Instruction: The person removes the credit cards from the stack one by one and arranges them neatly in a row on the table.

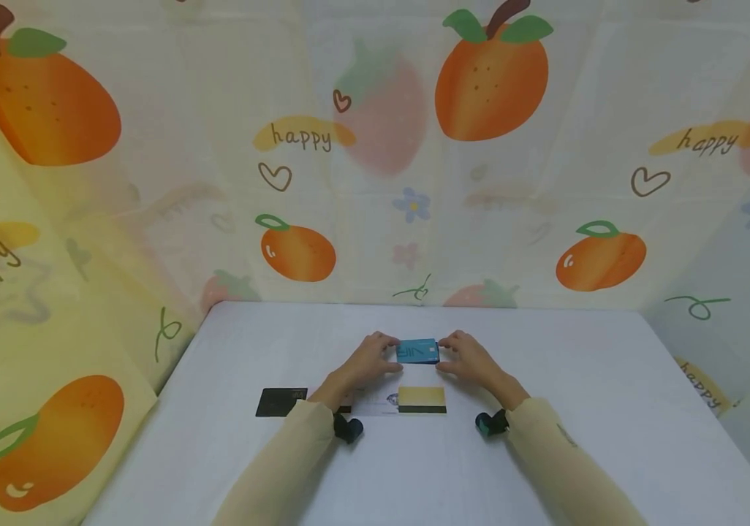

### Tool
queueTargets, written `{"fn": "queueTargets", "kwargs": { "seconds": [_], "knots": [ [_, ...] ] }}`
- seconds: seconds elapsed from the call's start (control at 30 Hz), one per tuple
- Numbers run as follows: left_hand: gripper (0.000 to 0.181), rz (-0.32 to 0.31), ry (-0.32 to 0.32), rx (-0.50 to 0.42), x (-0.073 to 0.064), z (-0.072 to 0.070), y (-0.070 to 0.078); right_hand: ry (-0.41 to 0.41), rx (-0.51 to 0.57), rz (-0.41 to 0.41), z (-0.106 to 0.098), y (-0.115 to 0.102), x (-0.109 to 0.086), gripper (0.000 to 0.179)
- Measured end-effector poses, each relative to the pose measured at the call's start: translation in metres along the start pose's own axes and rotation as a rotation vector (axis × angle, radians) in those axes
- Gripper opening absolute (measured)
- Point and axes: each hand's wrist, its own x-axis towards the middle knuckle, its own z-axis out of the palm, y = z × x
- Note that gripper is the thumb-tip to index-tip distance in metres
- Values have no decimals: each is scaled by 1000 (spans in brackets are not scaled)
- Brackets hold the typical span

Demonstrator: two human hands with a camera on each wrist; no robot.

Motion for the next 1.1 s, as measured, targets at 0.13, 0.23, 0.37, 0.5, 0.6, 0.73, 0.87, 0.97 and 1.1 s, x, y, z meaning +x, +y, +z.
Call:
{"fn": "queueTargets", "kwargs": {
  "seconds": [0.13, 0.23, 0.37, 0.5, 0.6, 0.73, 0.87, 0.97, 1.1],
  "knots": [
    [58, -20, 12, 5, 3, 2, 0, -27, -24, -10, 3, -2, 7, 52],
    [60, -33, 19, -1, 7, 4, -1, -30, -46, -19, 5, -3, 12, 55],
    [62, -57, 18, 11, 11, 6, 1, -43, -69, -17, 4, -4, 18, 57],
    [63, -76, 14, 51, 13, 6, 3, -96, -97, 0, 2, -5, 25, 59],
    [63, -74, 15, 73, 15, 6, 4, -133, -128, -1, 0, -6, 30, 59],
    [62, -47, 12, 100, 17, 7, 4, -167, -158, -15, 0, -5, 37, 58],
    [61, -30, 1, 128, 21, 8, 3, -190, -151, -17, 1, -6, 42, 54],
    [59, -38, -4, 139, 24, 8, 3, -202, -139, -21, -1, -6, 44, 51],
    [56, -48, -5, 132, 27, 7, 3, -209, -141, -30, -2, -5, 45, 52]
  ]
}}
